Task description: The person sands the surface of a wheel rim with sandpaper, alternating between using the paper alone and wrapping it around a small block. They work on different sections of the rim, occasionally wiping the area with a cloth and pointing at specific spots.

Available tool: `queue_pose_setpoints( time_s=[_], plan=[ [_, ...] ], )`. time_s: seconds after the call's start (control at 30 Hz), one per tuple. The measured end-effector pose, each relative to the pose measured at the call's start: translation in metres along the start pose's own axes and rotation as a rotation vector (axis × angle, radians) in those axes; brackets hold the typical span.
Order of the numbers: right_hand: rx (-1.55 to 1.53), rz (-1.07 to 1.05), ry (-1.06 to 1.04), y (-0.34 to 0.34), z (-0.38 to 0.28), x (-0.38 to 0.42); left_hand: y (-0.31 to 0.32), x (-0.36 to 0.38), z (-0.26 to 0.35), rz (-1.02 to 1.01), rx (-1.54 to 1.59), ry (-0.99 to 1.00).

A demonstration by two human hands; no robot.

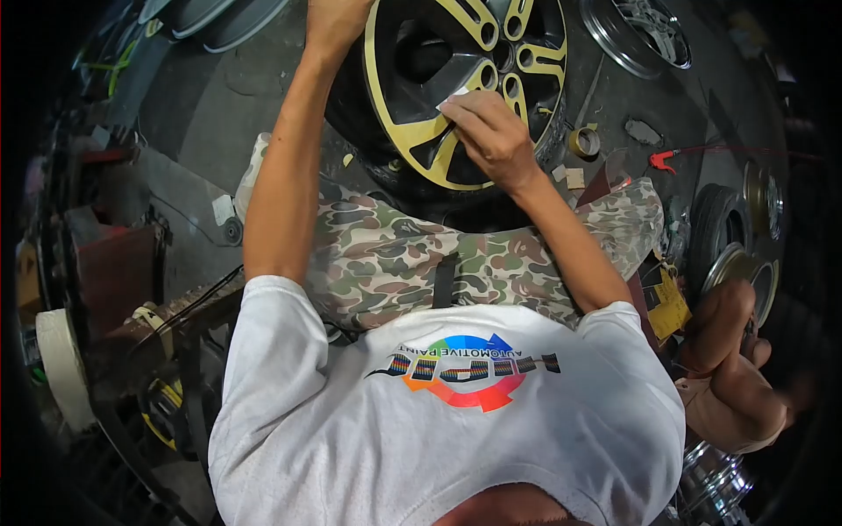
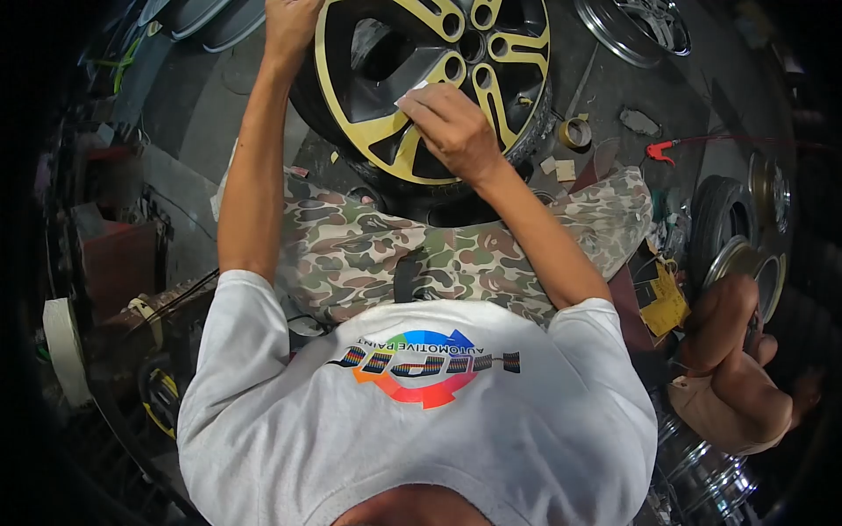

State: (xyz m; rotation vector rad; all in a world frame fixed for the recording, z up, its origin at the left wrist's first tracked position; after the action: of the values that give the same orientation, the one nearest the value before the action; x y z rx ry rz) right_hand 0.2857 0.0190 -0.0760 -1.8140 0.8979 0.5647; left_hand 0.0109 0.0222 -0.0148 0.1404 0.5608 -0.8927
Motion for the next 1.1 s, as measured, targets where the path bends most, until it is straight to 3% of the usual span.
queue_pose_setpoints(
  time_s=[0.07, 0.2, 0.3, 0.37, 0.4, 0.5, 0.53, 0.6, 0.67, 0.77, 0.93, 1.0, 1.07, 1.1],
  plan=[
    [0.012, 0.029, -0.011, -0.001, 0.013, -0.001, 0.001, 0.003, -0.002, -0.008, 0.026, -0.009],
    [0.150, 0.101, 0.290, -0.016, 0.084, -0.010, -0.002, 0.003, 0.015, -0.005, -0.065, -0.028],
    [0.154, 0.208, 0.289, -0.044, 0.086, -0.003, 0.000, 0.015, 0.066, 0.142, -0.454, 0.119],
    [0.153, 0.157, 0.383, -0.062, 0.082, 0.020, 0.009, 0.030, 0.109, 0.110, -0.700, 0.395],
    [0.155, 0.111, 0.446, -0.068, 0.086, 0.027, 0.006, 0.037, 0.106, 0.063, -0.612, 0.595],
    [0.074, 0.217, 0.617, -0.086, 0.096, 0.036, 0.040, 0.095, 0.151, -0.323, -0.771, 0.328],
    [0.031, 0.256, 0.716, -0.092, 0.100, 0.035, 0.051, 0.120, 0.147, -0.394, -0.764, 0.416],
    [0.043, 0.257, 0.713, -0.094, 0.106, 0.033, 0.065, 0.173, 0.130, -0.571, -1.007, 0.291],
    [0.005, 0.282, 0.665, -0.096, 0.107, 0.030, 0.072, 0.198, 0.115, -0.713, -1.248, 0.248],
    [-0.019, 0.272, 0.677, -0.099, 0.099, 0.028, 0.092, 0.203, 0.094, -0.720, -1.311, 0.221],
    [-0.105, 0.287, 0.666, -0.103, 0.109, 0.032, 0.140, 0.173, 0.045, -0.631, -1.217, 0.379],
    [-0.064, 0.326, 0.631, -0.107, 0.113, 0.032, 0.161, 0.155, 0.027, -0.573, -0.709, 0.342],
    [-0.039, 0.352, 0.645, -0.116, 0.111, 0.031, 0.185, 0.149, 0.037, -0.489, -0.693, 0.381],
    [-0.015, 0.376, 0.663, -0.121, 0.111, 0.030, 0.192, 0.149, 0.038, -0.544, -0.620, 0.220]
  ],
)
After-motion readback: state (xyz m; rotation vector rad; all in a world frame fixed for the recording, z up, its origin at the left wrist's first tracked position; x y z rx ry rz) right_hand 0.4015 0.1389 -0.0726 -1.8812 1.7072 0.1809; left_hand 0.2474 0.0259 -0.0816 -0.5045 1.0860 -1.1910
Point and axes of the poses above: each hand's wrist, its own x-axis away from the middle knuckle, its own y-axis out of the palm, z = x × y, the point moved 2 cm from there along -x, towards the middle knuckle, and after that the axes turned 5 degrees about y, right-handed, at the moved point
